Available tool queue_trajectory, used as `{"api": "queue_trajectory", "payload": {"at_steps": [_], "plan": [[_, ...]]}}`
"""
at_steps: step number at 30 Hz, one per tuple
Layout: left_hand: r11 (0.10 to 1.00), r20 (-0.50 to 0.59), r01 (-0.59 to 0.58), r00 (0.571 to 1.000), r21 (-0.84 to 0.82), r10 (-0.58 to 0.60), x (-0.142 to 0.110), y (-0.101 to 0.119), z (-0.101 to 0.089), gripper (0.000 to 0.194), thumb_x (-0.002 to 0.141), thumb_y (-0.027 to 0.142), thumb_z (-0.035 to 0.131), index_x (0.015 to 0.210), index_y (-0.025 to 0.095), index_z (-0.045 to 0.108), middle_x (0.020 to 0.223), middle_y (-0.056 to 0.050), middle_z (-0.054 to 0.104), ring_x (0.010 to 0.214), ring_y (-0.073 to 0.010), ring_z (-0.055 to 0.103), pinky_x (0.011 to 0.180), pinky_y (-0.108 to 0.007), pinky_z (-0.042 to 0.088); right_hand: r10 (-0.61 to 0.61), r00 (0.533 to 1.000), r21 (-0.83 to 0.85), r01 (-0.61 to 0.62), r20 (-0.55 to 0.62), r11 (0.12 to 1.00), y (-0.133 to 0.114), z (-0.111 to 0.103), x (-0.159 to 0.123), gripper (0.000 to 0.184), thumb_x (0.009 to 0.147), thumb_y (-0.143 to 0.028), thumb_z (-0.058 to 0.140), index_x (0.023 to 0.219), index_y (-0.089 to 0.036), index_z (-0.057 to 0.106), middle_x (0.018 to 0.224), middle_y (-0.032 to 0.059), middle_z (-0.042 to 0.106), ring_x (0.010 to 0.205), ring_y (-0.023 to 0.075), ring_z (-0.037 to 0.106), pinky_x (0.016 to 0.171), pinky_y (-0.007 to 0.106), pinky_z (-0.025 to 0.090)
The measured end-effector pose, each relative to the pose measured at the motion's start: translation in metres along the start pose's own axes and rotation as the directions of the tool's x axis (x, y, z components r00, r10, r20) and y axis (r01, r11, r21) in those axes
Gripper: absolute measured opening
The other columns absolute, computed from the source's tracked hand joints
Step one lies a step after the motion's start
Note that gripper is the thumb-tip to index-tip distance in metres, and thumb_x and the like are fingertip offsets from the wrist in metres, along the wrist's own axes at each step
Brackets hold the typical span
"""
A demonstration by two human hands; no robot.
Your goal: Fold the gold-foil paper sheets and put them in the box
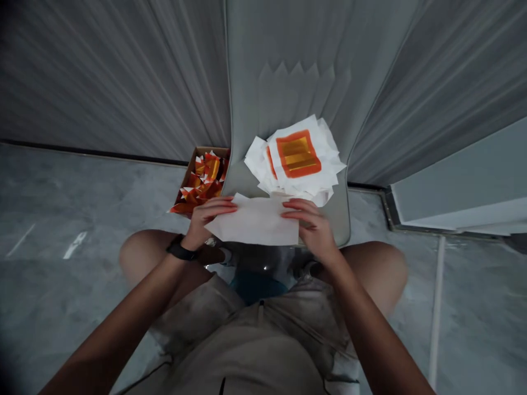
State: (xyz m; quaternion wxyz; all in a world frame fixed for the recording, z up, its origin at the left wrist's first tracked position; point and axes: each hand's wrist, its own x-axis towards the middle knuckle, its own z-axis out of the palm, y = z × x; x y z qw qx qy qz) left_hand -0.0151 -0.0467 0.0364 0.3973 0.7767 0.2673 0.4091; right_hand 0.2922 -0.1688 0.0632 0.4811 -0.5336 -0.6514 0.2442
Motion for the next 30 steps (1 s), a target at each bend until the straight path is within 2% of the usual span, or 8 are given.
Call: {"api": "queue_trajectory", "payload": {"at_steps": [3,7,12,17,24,26,28,30], "plan": [[0.991,0.181,-0.028,0.984,0.133,0.003,-0.007,-0.022,-0.001,0.02,0.095,0.036,0.066,0.109,0.032,0.08,0.118,-0.006,0.077,0.132,-0.0269,0.061,0.116,-0.053,0.044,-0.004,0.992,-0.227,0.033,0.129,0.973,0.028,0.009,-0.027,0.026,0.099,-0.028,0.056,0.11,-0.03,0.079,0.132,0.0057,0.072,0.132,0.0278,0.059,0.114,0.056,0.046],[0.971,0.378,-0.064,0.925,0.231,-0.029,-0.02,-0.047,0.003,0.032,0.097,0.023,0.06,0.124,0.033,0.074,0.137,-0.004,0.069,0.143,-0.024,0.051,0.125,-0.058,0.032,-0.012,0.978,-0.404,0.096,0.207,0.91,0.053,0.023,-0.057,0.029,0.099,-0.027,0.057,0.122,-0.028,0.075,0.139,0.0091,0.067,0.135,0.0302,0.057,0.114,0.059,0.046],[0.954,0.41,-0.139,0.912,0.264,0.019,-0.028,-0.049,0.002,0.047,0.095,0.014,0.056,0.138,0.033,0.065,0.149,-0.004,0.06,0.15,-0.0233,0.041,0.126,-0.06,0.029,-0.022,0.958,-0.47,0.161,0.286,0.868,0.05,0.022,-0.064,0.033,0.1,-0.027,0.058,0.13,-0.031,0.071,0.145,0.0077,0.062,0.137,0.0294,0.054,0.117,0.059,0.043],[0.951,0.417,-0.144,0.909,0.274,0.017,-0.03,-0.044,0.0,0.046,0.095,0.019,0.057,0.139,0.031,0.064,0.152,-0.005,0.057,0.151,-0.0248,0.04,0.128,-0.058,0.027,-0.075,0.951,-0.432,0.205,0.299,0.878,0.051,0.021,-0.064,0.035,0.101,-0.027,0.054,0.132,-0.027,0.07,0.148,0.0104,0.059,0.139,0.0294,0.052,0.117,0.057,0.043],[0.957,0.253,-0.075,0.967,0.281,0.001,-0.031,-0.047,0.012,0.035,0.095,0.022,0.056,0.126,0.028,0.071,0.145,-0.007,0.062,0.144,-0.026,0.049,0.124,-0.054,0.034,-0.095,0.977,-0.482,0.177,0.19,0.858,0.048,0.029,-0.069,0.034,0.098,-0.022,0.051,0.125,-0.025,0.072,0.136,0.011,0.066,0.127,0.0287,0.058,0.107,0.053,0.048],[0.934,0.043,0.041,0.997,0.355,-0.06,-0.037,-0.039,0.019,0.042,0.093,0.02,0.056,0.134,0.025,0.066,0.146,-0.01,0.059,0.141,-0.0268,0.05,0.122,-0.051,0.038,-0.087,0.991,-0.603,0.13,0.1,0.787,0.039,0.038,-0.073,0.036,0.098,-0.019,0.05,0.127,-0.024,0.071,0.126,0.0121,0.069,0.117,0.0297,0.06,0.101,0.051,0.048],[0.893,-0.214,0.176,0.972,0.414,-0.092,-0.047,-0.026,0.028,0.053,0.091,0.017,0.056,0.144,0.022,0.056,0.145,-0.014,0.055,0.138,-0.0278,0.051,0.119,-0.048,0.042,-0.068,0.998,-0.721,0.033,-0.019,0.692,0.027,0.055,-0.076,0.035,0.098,-0.02,0.052,0.129,-0.022,0.07,0.115,0.0134,0.07,0.105,0.0298,0.06,0.091,0.047,0.048],[0.864,-0.282,0.197,0.957,0.463,-0.067,-0.058,-0.012,0.036,0.065,0.086,0.013,0.057,0.15,0.021,0.048,0.145,-0.016,0.052,0.138,-0.0301,0.049,0.118,-0.048,0.042,-0.04,0.998,-0.778,-0.006,-0.039,0.629,0.014,0.078,-0.077,0.034,0.098,-0.021,0.055,0.128,-0.021,0.069,0.108,0.014,0.068,0.097,0.029,0.058,0.083,0.043,0.045]]}}
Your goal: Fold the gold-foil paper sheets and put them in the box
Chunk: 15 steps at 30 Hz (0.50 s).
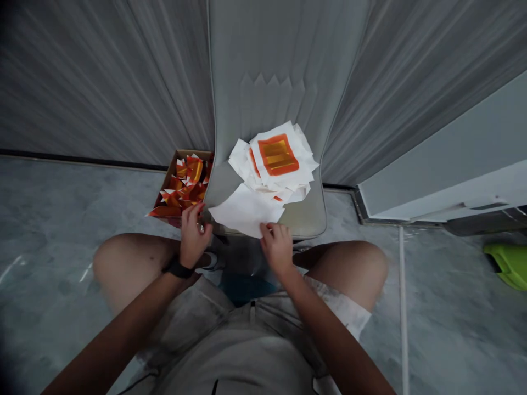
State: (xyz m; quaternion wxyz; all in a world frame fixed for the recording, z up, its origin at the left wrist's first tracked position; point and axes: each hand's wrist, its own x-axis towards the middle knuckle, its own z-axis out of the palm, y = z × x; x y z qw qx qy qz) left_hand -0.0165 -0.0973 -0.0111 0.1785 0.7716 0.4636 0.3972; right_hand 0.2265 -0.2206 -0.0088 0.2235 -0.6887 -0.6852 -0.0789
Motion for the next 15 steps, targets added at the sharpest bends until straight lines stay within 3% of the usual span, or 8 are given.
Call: {"api": "queue_trajectory", "payload": {"at_steps": [3,6,9,12,15], "plan": [[0.981,0.173,-0.187,0.969,0.052,0.176,-0.014,0.012,-0.003,0.076,0.081,0.015,0.066,0.154,0.023,0.044,0.151,-0.017,0.046,0.143,-0.0365,0.042,0.12,-0.053,0.037,-0.023,0.997,-0.024,0.024,0.077,0.999,-0.038,0.008,0.004,0.029,0.097,-0.022,0.059,0.124,-0.022,0.07,0.103,0.0134,0.065,0.097,0.0292,0.054,0.083,0.042,0.043],[0.959,0.266,-0.278,0.93,0.057,0.254,-0.012,0.008,-0.005,0.064,0.084,0.014,0.066,0.146,0.028,0.056,0.152,-0.014,0.048,0.142,-0.0362,0.043,0.118,-0.055,0.038,-0.075,0.989,-0.007,0.076,0.128,0.997,-0.053,0.011,0.012,0.022,0.096,-0.023,0.062,0.115,-0.023,0.071,0.111,0.0135,0.065,0.104,0.0298,0.054,0.088,0.043,0.043],[0.961,0.274,-0.275,0.925,0.006,0.263,0.0,-0.009,-0.007,0.044,0.089,0.009,0.058,0.123,0.031,0.073,0.144,-0.008,0.056,0.136,-0.0296,0.049,0.117,-0.052,0.04,-0.145,0.983,0.081,0.136,0.111,0.987,-0.038,0.01,0.017,0.022,0.095,-0.022,0.062,0.115,-0.024,0.072,0.127,0.0133,0.063,0.118,0.0308,0.053,0.099,0.047,0.042],[0.967,0.279,-0.247,0.927,-0.055,0.253,0.013,-0.028,-0.01,0.033,0.092,0.014,0.059,0.111,0.032,0.078,0.146,-0.006,0.054,0.141,-0.0288,0.043,0.121,-0.055,0.034,-0.101,0.994,0.259,0.091,0.027,0.962,-0.006,0.007,0.025,0.023,0.096,-0.028,0.063,0.116,-0.023,0.073,0.139,0.0153,0.057,0.13,0.0324,0.049,0.105,0.05,0.043],[0.98,0.267,-0.166,0.945,-0.113,0.191,0.023,-0.045,-0.006,0.022,0.098,0.028,0.057,0.103,0.025,0.078,0.147,-0.009,0.053,0.14,-0.0275,0.044,0.121,-0.053,0.034,-0.044,0.997,0.467,0.012,0.058,0.884,0.018,0.008,0.041,0.02,0.097,-0.038,0.062,0.103,-0.024,0.076,0.129,0.0133,0.065,0.123,0.0296,0.056,0.103,0.048,0.047]]}}
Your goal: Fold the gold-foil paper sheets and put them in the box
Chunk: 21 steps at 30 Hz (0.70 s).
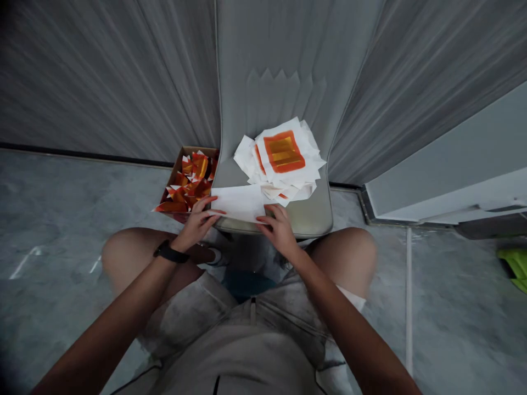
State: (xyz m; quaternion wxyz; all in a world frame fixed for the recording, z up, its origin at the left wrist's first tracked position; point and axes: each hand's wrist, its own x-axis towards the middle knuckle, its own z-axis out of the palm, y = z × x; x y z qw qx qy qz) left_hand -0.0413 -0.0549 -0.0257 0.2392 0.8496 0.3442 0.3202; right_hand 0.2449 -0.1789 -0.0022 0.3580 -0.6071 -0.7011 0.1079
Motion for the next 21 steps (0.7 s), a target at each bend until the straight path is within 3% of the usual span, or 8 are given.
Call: {"api": "queue_trajectory", "payload": {"at_steps": [2,5,8,11,13,16,18,21], "plan": [[0.996,-0.043,0.08,0.996,-0.035,-0.081,0.007,-0.009,0.004,0.028,0.1,0.038,0.056,0.098,0.02,0.076,0.142,-0.011,0.054,0.135,-0.0266,0.048,0.119,-0.049,0.038,0.088,0.996,0.074,-0.09,0.035,0.993,0.007,0.0,0.017,0.028,0.099,-0.044,0.058,0.089,-0.023,0.075,0.104,0.0101,0.071,0.103,0.0262,0.063,0.092,0.042,0.051],[0.98,-0.113,0.188,0.974,-0.07,-0.195,0.016,-0.016,0.013,0.032,0.1,0.044,0.055,0.099,0.017,0.074,0.13,-0.013,0.057,0.125,-0.0259,0.054,0.112,-0.044,0.044,0.203,0.979,-0.034,-0.203,0.008,0.979,0.008,0.009,0.048,0.037,0.099,-0.049,0.054,0.081,-0.02,0.071,0.077,0.0068,0.065,0.081,0.0236,0.06,0.079,0.036,0.051],[0.969,-0.193,0.239,0.95,-0.066,-0.247,0.022,-0.013,0.017,0.036,0.097,0.04,0.059,0.124,0.017,0.067,0.128,-0.013,0.058,0.124,-0.0276,0.055,0.111,-0.045,0.045,0.146,0.98,-0.236,-0.175,-0.137,0.956,0.001,0.022,0.071,0.032,0.098,-0.039,0.055,0.109,-0.015,0.071,0.094,0.0138,0.068,0.091,0.0283,0.059,0.085,0.041,0.05],[0.975,-0.256,0.222,0.943,0.011,-0.212,0.022,-0.004,0.017,0.048,0.097,0.032,0.06,0.143,0.019,0.056,0.14,-0.016,0.053,0.135,-0.0304,0.049,0.116,-0.048,0.039,0.025,0.978,-0.397,-0.108,-0.209,0.912,-0.009,0.037,0.075,0.045,0.096,-0.028,0.056,0.138,-0.012,0.06,0.124,0.0228,0.063,0.113,0.0352,0.056,0.098,0.052,0.047],[0.988,-0.196,0.142,0.972,0.055,-0.129,0.02,0.002,0.016,0.041,0.099,0.028,0.054,0.139,0.022,0.062,0.143,-0.014,0.055,0.14,-0.03,0.046,0.12,-0.049,0.035,-0.04,0.988,-0.451,-0.031,-0.148,0.892,-0.016,0.046,0.068,0.043,0.098,-0.025,0.055,0.14,-0.015,0.06,0.136,0.0224,0.059,0.126,0.0368,0.052,0.106,0.056,0.043],[1.0,-0.029,0.02,0.999,0.024,-0.02,0.018,0.008,0.015,0.036,0.102,0.028,0.049,0.131,0.025,0.069,0.144,-0.01,0.06,0.143,-0.028,0.046,0.125,-0.049,0.029,-0.091,0.994,-0.405,0.11,0.065,0.908,-0.019,0.056,0.056,0.037,0.103,-0.027,0.049,0.135,-0.017,0.065,0.138,0.0192,0.062,0.13,0.0334,0.053,0.111,0.054,0.043],[0.999,0.031,0.013,0.999,-0.034,-0.012,0.017,0.011,0.014,0.038,0.1,0.033,0.055,0.134,0.025,0.067,0.148,-0.009,0.059,0.146,-0.0289,0.044,0.127,-0.051,0.025,-0.099,0.983,-0.334,0.147,0.157,0.931,-0.017,0.059,0.048,0.04,0.104,-0.032,0.049,0.137,-0.015,0.063,0.14,0.0205,0.061,0.132,0.0329,0.054,0.113,0.053,0.044],[0.993,0.067,0.039,0.997,-0.115,-0.032,0.011,0.014,0.01,0.046,0.094,0.039,0.065,0.138,0.025,0.065,0.152,-0.009,0.056,0.149,-0.0308,0.041,0.129,-0.054,0.019,-0.121,0.975,-0.258,0.168,0.188,0.951,-0.011,0.055,0.037,0.051,0.102,-0.039,0.054,0.146,-0.014,0.056,0.149,0.0212,0.055,0.141,0.0341,0.048,0.118,0.054,0.041]]}}
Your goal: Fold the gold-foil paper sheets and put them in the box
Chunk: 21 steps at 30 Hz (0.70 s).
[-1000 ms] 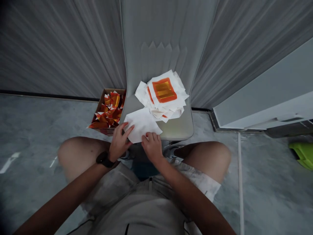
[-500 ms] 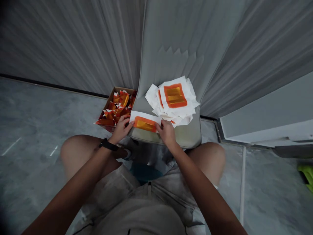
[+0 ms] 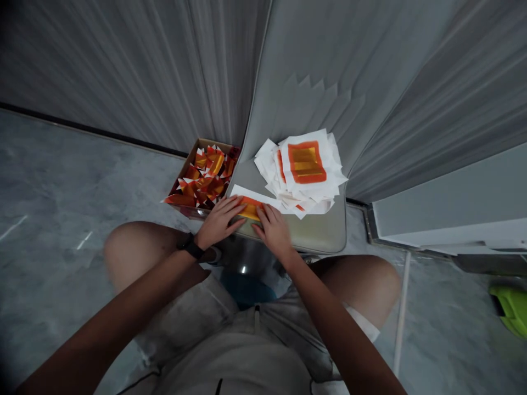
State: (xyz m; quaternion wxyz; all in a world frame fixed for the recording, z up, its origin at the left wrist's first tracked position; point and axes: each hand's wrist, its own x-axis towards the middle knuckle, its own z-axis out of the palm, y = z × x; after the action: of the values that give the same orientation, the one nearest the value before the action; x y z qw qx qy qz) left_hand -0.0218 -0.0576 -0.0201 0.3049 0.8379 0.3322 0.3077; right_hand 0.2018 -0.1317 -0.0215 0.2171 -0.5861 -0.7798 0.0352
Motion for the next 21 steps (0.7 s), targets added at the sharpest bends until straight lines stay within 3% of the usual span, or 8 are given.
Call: {"api": "queue_trajectory", "payload": {"at_steps": [4,10,16,21], "plan": [[0.996,0.048,-0.037,0.998,0.083,0.034,-0.014,0.002,-0.007,0.039,0.097,0.037,0.061,0.135,0.028,0.067,0.15,-0.007,0.058,0.145,-0.0291,0.046,0.128,-0.054,0.022,-0.058,0.998,-0.013,0.058,0.011,0.998,0.007,-0.007,-0.022,0.046,0.104,-0.036,0.054,0.145,-0.017,0.058,0.149,0.0181,0.056,0.143,0.0316,0.049,0.118,0.051,0.044],[0.936,0.118,-0.216,0.975,0.278,0.19,-0.019,-0.001,-0.012,0.031,0.101,0.035,0.058,0.129,0.029,0.069,0.141,-0.006,0.066,0.136,-0.0259,0.055,0.119,-0.051,0.037,-0.138,0.99,-0.092,0.134,-0.038,0.987,0.022,-0.009,-0.046,0.037,0.104,-0.025,0.053,0.139,-0.017,0.063,0.143,0.0171,0.063,0.138,0.0281,0.055,0.113,0.049,0.048],[0.865,0.114,-0.296,0.955,0.405,0.273,-0.014,-0.007,-0.009,0.032,0.102,0.035,0.056,0.131,0.025,0.067,0.141,-0.008,0.066,0.134,-0.0252,0.056,0.113,-0.047,0.044,-0.218,0.972,-0.181,0.2,-0.083,0.963,0.035,-0.005,-0.044,0.03,0.104,-0.019,0.052,0.13,-0.019,0.068,0.134,0.0126,0.07,0.127,0.0253,0.062,0.109,0.045,0.047],[0.875,0.107,-0.27,0.963,0.403,0.248,-0.002,-0.005,-0.014,0.03,0.106,0.032,0.047,0.125,0.023,0.07,0.129,-0.007,0.072,0.122,-0.0232,0.063,0.106,-0.044,0.046,-0.107,0.991,-0.275,0.081,-0.083,0.958,0.032,-0.007,-0.026,0.024,0.104,-0.016,0.049,0.114,-0.017,0.071,0.111,0.0106,0.076,0.106,0.0234,0.066,0.092,0.037,0.045]]}}
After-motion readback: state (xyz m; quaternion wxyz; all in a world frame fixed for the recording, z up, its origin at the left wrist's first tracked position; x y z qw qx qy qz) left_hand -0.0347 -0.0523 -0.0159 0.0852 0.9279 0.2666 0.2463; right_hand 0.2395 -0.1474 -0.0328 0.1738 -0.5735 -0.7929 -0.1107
